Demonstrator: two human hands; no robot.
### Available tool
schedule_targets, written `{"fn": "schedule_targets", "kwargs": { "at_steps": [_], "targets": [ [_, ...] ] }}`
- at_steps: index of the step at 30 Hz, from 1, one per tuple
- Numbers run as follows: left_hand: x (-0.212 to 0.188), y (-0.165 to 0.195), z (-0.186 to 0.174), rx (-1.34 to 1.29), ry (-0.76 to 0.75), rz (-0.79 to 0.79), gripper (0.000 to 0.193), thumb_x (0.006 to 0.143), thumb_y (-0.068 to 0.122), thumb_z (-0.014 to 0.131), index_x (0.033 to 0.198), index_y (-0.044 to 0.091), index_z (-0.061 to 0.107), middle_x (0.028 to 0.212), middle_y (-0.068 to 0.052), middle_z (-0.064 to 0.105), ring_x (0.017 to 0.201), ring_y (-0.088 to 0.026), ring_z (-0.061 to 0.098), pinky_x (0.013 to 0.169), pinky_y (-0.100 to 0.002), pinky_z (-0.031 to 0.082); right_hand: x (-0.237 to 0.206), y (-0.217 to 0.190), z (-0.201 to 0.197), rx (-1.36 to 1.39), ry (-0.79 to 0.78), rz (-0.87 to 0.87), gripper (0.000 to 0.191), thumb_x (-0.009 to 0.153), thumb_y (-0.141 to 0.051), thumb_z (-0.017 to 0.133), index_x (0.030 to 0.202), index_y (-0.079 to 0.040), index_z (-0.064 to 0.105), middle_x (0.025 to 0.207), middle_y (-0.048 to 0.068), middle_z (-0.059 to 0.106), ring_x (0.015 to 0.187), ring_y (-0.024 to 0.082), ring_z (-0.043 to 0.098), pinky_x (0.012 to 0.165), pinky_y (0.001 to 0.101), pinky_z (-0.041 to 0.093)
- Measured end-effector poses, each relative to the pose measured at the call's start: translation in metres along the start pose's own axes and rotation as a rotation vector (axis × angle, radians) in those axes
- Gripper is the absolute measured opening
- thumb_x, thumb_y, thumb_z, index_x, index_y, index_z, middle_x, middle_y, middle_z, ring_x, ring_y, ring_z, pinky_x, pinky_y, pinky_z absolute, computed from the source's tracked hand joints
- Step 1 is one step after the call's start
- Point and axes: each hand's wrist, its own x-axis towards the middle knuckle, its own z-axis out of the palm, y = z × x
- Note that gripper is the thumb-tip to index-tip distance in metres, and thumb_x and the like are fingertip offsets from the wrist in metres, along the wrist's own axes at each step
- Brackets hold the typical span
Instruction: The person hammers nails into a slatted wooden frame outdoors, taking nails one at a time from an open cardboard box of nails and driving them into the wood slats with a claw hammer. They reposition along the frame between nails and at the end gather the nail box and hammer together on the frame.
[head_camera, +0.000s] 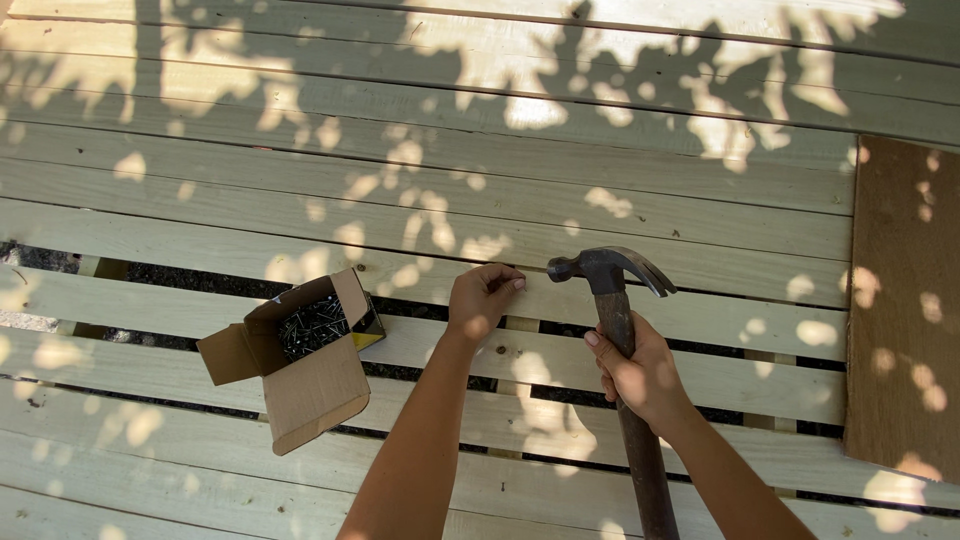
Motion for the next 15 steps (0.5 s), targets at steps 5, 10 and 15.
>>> {"fn": "schedule_targets", "kwargs": {
  "at_steps": [5,10,15],
  "targets": [
    [-0.006,0.005,0.001,0.036,-0.001,0.002,0.012,0.088,0.011,0.079,0.096,0.002,0.079,0.077,-0.003,0.074,0.070,-0.009,0.062,0.066,-0.027,0.053,-0.002,0.001,0.005,-0.010,-0.007,0.030,0.023,0.095,-0.023,0.068,0.097,-0.004,0.055,0.060,0.004,0.052,0.044,0.014,0.049,0.042,0.0331,0.046],
    [-0.010,0.012,0.001,0.149,0.031,-0.005,0.013,0.087,0.014,0.079,0.096,0.006,0.080,0.080,-0.003,0.078,0.070,-0.009,0.067,0.067,-0.027,0.054,-0.002,0.001,0.005,-0.021,-0.005,0.047,0.022,0.095,-0.024,0.067,0.097,-0.005,0.055,0.060,0.004,0.052,0.044,0.014,0.050,0.042,0.0335,0.046],
    [-0.012,0.021,0.003,0.241,0.057,0.004,0.014,0.085,0.018,0.081,0.097,0.009,0.081,0.083,-0.003,0.079,0.071,-0.012,0.070,0.067,-0.029,0.056,-0.002,0.000,0.004,-0.042,-0.014,0.042,0.022,0.096,-0.023,0.066,0.097,-0.004,0.055,0.059,0.005,0.052,0.044,0.015,0.050,0.042,0.0338,0.046]
  ]
}}
